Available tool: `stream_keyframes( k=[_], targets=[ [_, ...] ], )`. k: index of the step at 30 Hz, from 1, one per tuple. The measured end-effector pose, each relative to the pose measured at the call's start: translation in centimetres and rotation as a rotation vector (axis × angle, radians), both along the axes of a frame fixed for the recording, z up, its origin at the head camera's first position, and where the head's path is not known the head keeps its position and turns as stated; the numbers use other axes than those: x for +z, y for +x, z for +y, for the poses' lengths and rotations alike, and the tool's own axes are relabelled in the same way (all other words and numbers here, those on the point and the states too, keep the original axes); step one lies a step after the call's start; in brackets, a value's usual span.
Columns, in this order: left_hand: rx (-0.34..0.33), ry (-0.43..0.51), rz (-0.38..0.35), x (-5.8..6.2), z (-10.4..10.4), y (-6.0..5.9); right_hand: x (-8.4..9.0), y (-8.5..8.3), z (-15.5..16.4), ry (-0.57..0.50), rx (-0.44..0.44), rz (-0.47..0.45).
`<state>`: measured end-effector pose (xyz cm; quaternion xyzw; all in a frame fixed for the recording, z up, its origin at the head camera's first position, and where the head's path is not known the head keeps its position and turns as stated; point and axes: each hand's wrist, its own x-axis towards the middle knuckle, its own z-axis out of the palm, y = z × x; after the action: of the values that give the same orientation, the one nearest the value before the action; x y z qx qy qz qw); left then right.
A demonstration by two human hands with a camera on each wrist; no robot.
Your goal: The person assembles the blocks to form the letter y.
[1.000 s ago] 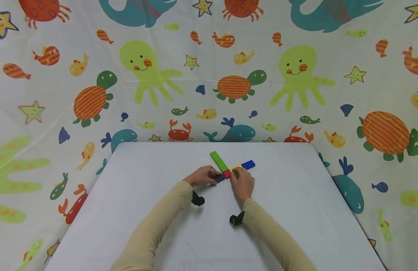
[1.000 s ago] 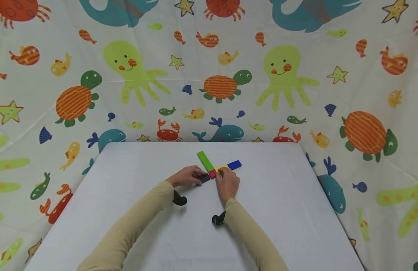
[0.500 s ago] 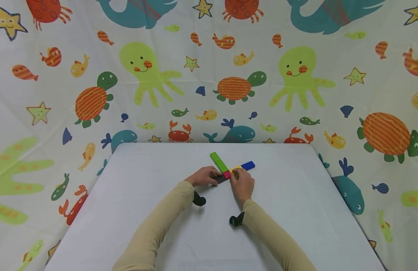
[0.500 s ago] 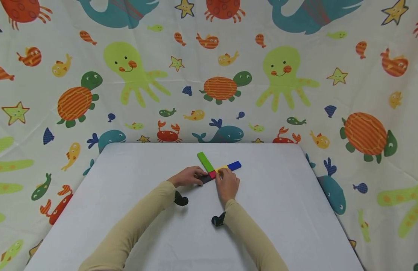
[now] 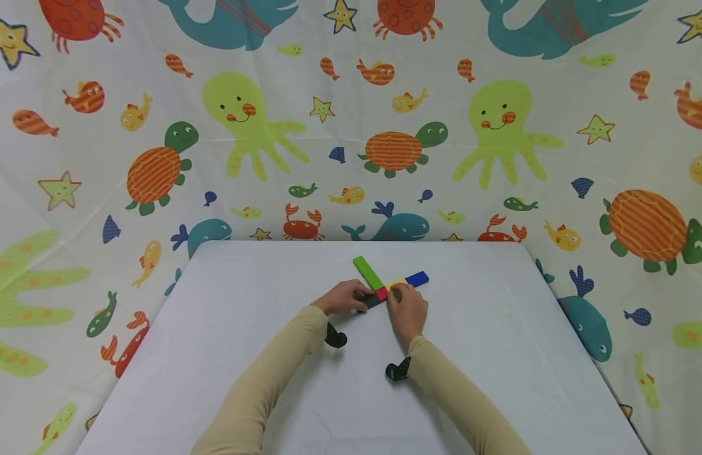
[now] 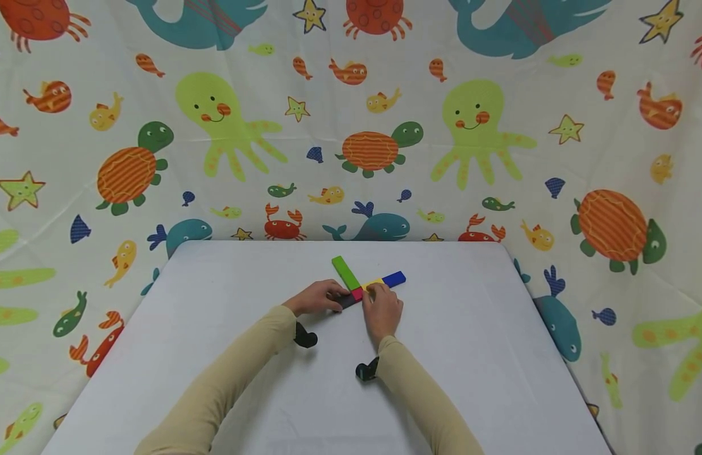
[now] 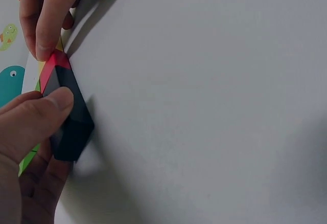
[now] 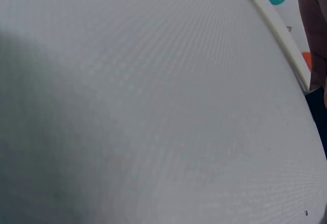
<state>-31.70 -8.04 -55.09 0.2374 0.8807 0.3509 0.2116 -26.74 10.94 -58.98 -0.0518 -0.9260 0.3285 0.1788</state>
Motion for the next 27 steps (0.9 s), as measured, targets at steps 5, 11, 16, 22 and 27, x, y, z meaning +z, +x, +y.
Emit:
stream_keyframes(
  k=[5, 11, 16, 22, 27],
  targets=[
    [0.007, 0.0, -0.007, 0.08, -0.03, 0.0, 0.1, 0.01, 0.02, -0.006, 0.006, -0.021],
    [0.016, 0.004, -0.013, 0.22, -0.02, 0.16, 0.16, 0.05, -0.02, 0.0, 0.005, -0.009],
    [0.028, 0.009, -0.025, 0.43, 0.1, 0.41, 0.07, 0.18, -0.01, 0.01, 0.004, 0.013],
    [0.017, -0.008, -0.009, 0.42, 0.18, 0.32, 0.09, 0.24, 0.0, 0.008, 0.008, 0.007],
    [0.013, -0.013, -0.001, 0.57, 0.22, 0.41, 0.16, 0.3, -0.01, 0.001, 0.01, 0.018]
  ],
)
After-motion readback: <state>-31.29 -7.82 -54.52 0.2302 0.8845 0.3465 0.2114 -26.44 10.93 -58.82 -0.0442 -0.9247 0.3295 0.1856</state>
